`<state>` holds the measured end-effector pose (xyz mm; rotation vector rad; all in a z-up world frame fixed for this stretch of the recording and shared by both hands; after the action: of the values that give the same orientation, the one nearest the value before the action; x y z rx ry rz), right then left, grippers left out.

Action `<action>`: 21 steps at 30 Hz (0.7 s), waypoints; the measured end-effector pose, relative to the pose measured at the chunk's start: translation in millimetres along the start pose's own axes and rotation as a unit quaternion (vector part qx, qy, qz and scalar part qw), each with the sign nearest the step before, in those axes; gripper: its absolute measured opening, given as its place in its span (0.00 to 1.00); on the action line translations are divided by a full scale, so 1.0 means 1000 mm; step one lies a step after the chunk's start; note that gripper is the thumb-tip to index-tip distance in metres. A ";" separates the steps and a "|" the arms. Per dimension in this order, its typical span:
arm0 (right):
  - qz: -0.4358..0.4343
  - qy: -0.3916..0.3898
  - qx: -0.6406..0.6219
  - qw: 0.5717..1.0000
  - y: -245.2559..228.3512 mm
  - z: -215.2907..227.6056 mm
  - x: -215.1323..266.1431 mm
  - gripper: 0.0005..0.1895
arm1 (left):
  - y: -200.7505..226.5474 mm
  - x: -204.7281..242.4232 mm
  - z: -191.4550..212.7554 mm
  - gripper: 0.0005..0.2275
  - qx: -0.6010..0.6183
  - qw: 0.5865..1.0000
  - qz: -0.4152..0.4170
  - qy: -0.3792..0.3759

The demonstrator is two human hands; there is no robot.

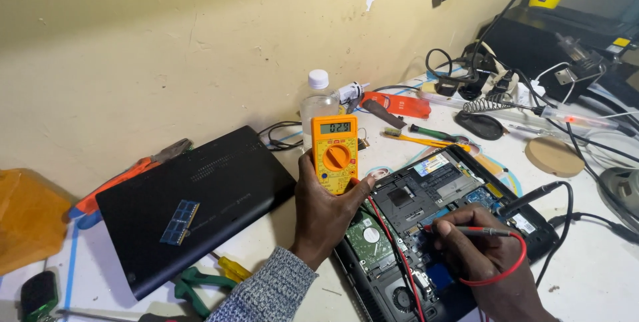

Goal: The person uses a multimeter to test various points on the motherboard of a disassembled laptop. They hold the multimeter probes in both hands and touch them to different components on the circuit board while observing the readings on the multimeter's display.

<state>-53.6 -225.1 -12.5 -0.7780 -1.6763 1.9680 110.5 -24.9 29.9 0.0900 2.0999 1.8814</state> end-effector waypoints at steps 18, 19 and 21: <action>0.000 -0.013 0.023 1.000 -0.005 0.000 0.000 0.09 | -0.001 0.001 0.001 0.29 -0.033 0.999 0.006 -0.001; -0.032 -0.016 -0.004 0.999 -0.004 -0.002 0.002 0.09 | -0.002 0.001 0.001 0.29 -0.034 0.999 0.010 -0.003; -0.027 -0.018 -0.002 0.999 -0.004 -0.001 0.001 0.09 | -0.001 0.001 0.000 0.29 -0.032 0.999 0.011 -0.003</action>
<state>-53.8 -223.4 -8.5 -0.6947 -1.7053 1.9527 109.9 -25.4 28.6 0.1052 2.0393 1.9575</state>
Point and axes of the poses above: each hand's wrist, its own x-axis away from the middle knuckle, its own z-axis out of the back of the hand, y = z × x, the point moved 8 cm from there along -x, towards the middle knuckle, and after that the axes turned 1 degree about -x, right-handed, at the moved point
